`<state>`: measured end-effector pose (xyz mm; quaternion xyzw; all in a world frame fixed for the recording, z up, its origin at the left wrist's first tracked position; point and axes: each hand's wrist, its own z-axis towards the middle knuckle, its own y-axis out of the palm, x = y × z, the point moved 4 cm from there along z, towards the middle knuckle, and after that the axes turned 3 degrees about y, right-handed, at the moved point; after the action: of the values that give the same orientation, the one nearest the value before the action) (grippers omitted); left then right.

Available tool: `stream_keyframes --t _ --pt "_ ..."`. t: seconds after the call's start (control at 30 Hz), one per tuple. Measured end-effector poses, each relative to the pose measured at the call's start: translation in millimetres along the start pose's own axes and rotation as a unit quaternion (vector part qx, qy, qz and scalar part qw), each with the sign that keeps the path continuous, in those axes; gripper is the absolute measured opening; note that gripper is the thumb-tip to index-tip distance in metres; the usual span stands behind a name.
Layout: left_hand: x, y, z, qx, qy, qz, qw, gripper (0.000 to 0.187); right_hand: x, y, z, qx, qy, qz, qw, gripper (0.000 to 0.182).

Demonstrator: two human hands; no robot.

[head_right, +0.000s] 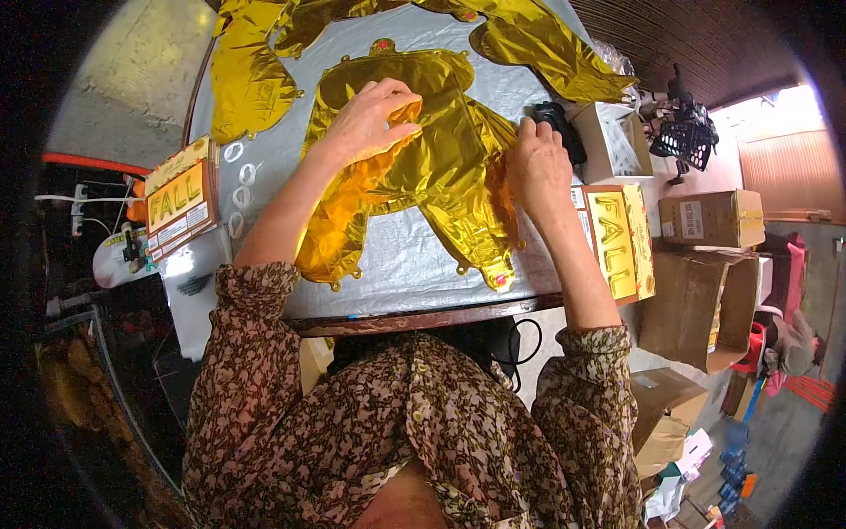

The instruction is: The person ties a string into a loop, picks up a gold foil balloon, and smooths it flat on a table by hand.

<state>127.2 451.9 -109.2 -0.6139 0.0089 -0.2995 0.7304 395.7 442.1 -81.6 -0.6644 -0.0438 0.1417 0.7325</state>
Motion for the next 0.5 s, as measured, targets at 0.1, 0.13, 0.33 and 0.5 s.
stream_keyframes --t 0.1,0.13,0.33,0.5 --pt "0 0 0 -0.001 0.000 -0.005 1.000 0.048 -13 -3 -5 0.120 -0.123 0.009 0.985 0.051" --pt "0 0 0 -0.003 0.002 -0.005 1.000 0.048 -19 2 -7 0.094 -0.146 0.012 0.985 0.054" --pt "3 -2 1 0.002 0.009 0.000 1.000 0.047 -48 33 -25 0.024 -0.217 -0.006 0.976 0.052" --pt "5 0 2 0.022 0.024 -0.014 0.999 0.046 -46 33 -26 0.014 -0.194 0.005 0.981 0.048"
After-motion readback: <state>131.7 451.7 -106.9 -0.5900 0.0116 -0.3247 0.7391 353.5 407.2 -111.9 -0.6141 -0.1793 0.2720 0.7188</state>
